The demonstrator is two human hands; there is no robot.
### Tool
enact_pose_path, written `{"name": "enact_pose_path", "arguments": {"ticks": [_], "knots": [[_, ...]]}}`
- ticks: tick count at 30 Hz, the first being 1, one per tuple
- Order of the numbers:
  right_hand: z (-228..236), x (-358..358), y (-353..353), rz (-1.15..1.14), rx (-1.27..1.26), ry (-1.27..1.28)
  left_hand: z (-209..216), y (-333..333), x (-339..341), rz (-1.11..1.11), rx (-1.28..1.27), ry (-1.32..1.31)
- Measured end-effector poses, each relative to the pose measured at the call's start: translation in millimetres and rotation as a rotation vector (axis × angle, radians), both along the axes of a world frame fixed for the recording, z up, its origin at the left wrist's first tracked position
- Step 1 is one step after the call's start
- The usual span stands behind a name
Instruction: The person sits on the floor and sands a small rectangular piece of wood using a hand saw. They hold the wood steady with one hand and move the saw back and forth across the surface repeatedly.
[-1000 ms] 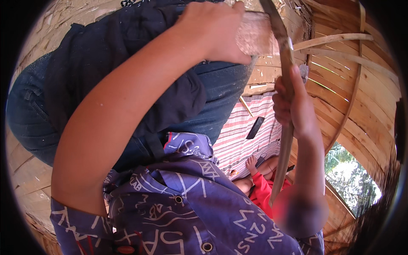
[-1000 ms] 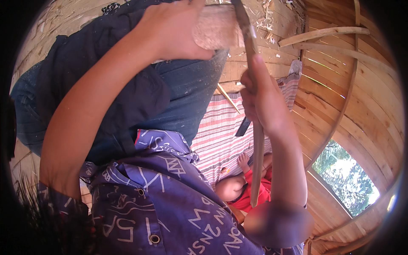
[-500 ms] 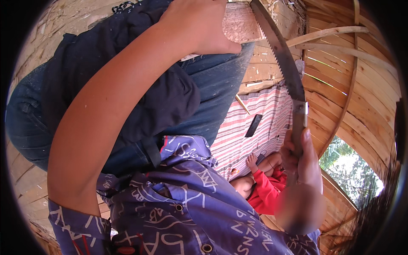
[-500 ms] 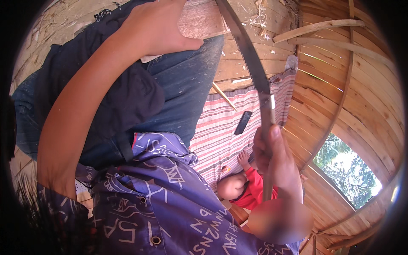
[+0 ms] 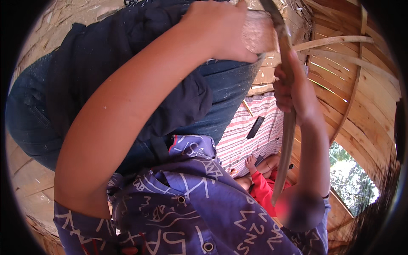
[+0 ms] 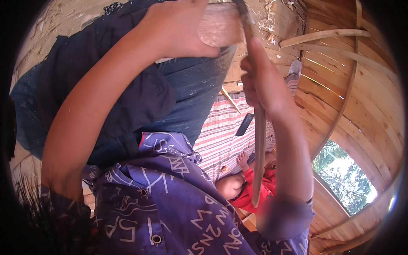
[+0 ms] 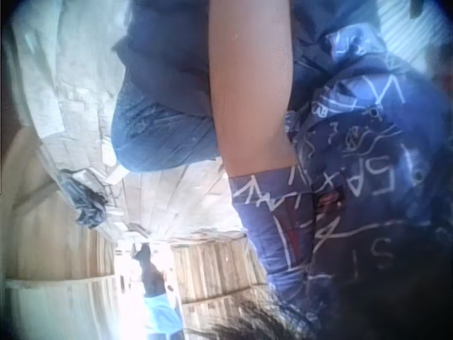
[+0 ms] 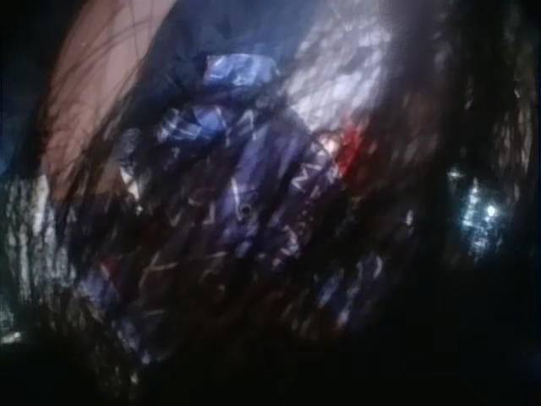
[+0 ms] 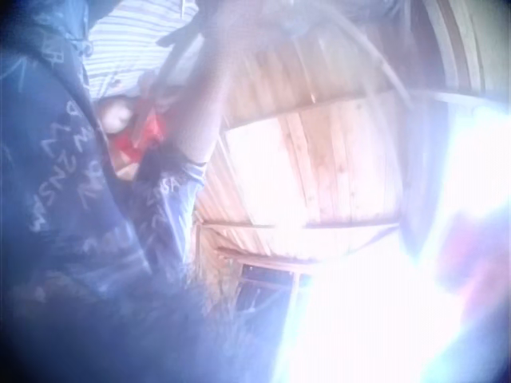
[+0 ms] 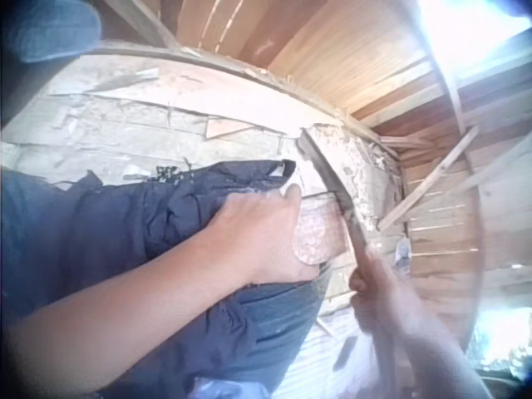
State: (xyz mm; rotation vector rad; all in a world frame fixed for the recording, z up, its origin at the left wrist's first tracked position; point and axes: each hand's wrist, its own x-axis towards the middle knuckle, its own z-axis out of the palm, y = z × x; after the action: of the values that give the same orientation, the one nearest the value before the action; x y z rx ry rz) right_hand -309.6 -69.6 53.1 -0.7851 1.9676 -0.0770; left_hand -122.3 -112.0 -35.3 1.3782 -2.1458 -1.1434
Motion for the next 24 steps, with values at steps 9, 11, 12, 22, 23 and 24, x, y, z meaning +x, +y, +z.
{"name": "enact_pose_path", "arguments": {"ticks": [9, 11, 12, 22, 23, 24], "knots": [[1, -19, 72, 0.134, -0.131, 0.042, 6, -7, 8, 0.081, 0.141, -0.038], [21, -11, 76, -0.055, -0.064, -0.042, -3, -2, -4, 0.058, 0.018, -0.038], [27, -7, 76, -0.147, -0.03, -0.087, -5, -3, -5, 0.066, 0.036, -0.062], [16, -21, 104, -0.051, -0.2, -0.09, 1, -1, 1, 0.027, 0.001, -0.018], [10, -23, 110, -0.046, -0.248, -0.094, -4, -2, 1, 0.037, 0.029, -0.023], [4, -32, 119, -0.023, -0.323, -0.111, -5, -4, 2, 0.044, 0.057, -0.028]]}}
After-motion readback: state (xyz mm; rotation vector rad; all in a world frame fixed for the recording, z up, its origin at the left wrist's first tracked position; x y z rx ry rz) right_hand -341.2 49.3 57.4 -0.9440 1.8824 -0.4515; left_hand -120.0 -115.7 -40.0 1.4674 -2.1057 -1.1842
